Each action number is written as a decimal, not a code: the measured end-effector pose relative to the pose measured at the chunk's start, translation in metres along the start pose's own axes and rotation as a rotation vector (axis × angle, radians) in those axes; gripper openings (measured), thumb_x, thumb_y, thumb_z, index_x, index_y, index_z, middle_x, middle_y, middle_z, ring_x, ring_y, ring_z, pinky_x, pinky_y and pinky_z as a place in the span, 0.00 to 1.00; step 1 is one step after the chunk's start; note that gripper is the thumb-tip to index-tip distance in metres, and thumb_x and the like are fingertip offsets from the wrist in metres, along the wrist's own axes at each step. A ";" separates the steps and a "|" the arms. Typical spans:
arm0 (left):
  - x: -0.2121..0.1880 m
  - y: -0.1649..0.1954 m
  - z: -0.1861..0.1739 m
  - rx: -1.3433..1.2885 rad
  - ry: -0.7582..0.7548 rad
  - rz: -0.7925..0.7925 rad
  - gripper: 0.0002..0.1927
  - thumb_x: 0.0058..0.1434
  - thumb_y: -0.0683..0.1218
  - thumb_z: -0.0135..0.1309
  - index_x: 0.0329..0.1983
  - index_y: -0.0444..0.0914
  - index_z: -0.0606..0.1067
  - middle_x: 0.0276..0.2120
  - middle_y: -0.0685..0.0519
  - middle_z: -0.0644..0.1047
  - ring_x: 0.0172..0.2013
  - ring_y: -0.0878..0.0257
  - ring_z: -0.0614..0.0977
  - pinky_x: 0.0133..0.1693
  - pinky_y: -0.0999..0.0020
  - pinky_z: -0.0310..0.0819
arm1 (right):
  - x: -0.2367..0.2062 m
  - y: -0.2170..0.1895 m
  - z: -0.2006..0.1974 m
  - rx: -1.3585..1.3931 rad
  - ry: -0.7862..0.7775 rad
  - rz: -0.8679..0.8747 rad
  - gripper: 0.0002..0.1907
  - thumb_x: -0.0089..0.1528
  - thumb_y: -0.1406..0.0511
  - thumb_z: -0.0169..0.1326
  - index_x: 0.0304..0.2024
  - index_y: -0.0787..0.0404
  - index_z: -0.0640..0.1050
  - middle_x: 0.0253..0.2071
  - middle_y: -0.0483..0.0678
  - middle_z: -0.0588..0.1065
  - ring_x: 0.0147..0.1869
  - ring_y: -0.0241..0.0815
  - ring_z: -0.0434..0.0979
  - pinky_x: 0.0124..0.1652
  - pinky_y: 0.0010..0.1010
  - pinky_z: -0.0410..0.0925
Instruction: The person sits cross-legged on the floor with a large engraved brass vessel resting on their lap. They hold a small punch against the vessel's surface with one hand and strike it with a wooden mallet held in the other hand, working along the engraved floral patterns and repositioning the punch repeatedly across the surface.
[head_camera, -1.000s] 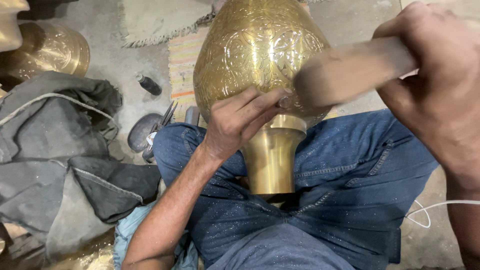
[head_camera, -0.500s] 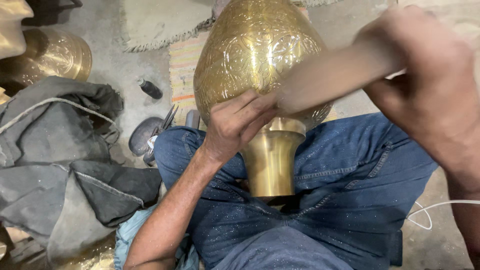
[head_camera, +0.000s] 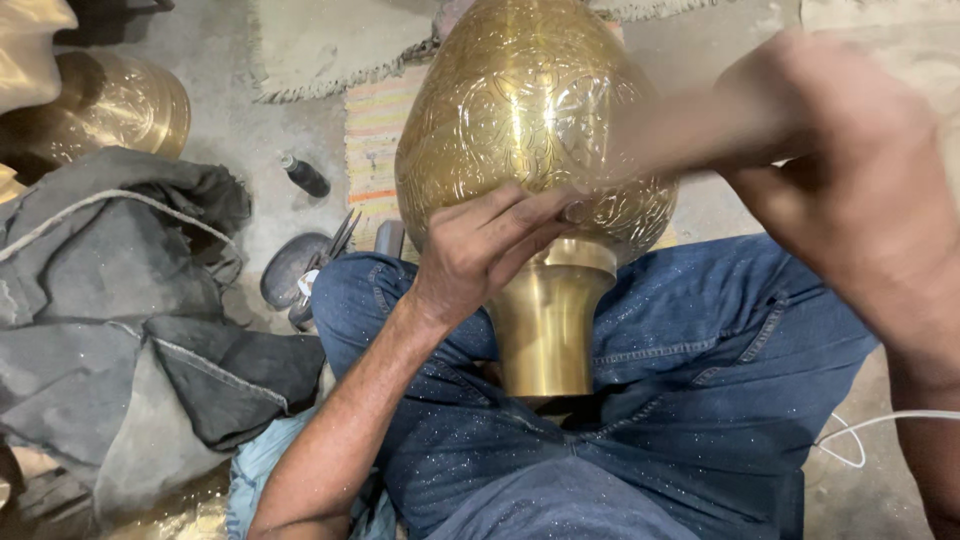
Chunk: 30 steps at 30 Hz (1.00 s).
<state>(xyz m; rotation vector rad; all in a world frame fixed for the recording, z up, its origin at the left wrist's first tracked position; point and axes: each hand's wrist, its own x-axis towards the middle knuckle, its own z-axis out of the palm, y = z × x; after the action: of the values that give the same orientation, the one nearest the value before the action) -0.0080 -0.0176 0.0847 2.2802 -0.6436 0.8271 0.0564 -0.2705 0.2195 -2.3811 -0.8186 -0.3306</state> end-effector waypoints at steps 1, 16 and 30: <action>0.001 -0.002 0.001 0.003 0.020 0.028 0.18 0.60 0.42 0.68 0.52 0.35 0.79 0.44 0.46 0.81 0.43 0.55 0.86 0.44 0.62 0.85 | 0.000 -0.001 -0.002 -0.378 0.027 -0.207 0.16 0.57 0.65 0.67 0.46 0.55 0.77 0.42 0.42 0.76 0.50 0.40 0.77 0.54 0.34 0.69; 0.001 -0.006 0.003 0.034 0.041 0.059 0.17 0.60 0.44 0.68 0.51 0.35 0.79 0.43 0.45 0.82 0.42 0.54 0.87 0.44 0.62 0.86 | -0.003 -0.001 -0.002 -0.422 0.044 -0.181 0.16 0.61 0.66 0.68 0.48 0.59 0.77 0.42 0.44 0.74 0.50 0.41 0.76 0.52 0.34 0.67; 0.006 0.002 -0.002 -0.013 0.064 0.047 0.20 0.62 0.42 0.69 0.56 0.39 0.77 0.40 0.51 0.80 0.38 0.57 0.85 0.39 0.62 0.82 | 0.002 0.008 0.004 0.113 -0.082 -0.097 0.18 0.57 0.69 0.62 0.48 0.62 0.74 0.38 0.43 0.73 0.45 0.41 0.77 0.44 0.30 0.70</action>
<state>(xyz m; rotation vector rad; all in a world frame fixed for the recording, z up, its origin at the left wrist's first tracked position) -0.0056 -0.0189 0.0911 2.2257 -0.6741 0.9117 0.0630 -0.2719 0.2137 -2.2671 -0.9671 -0.2201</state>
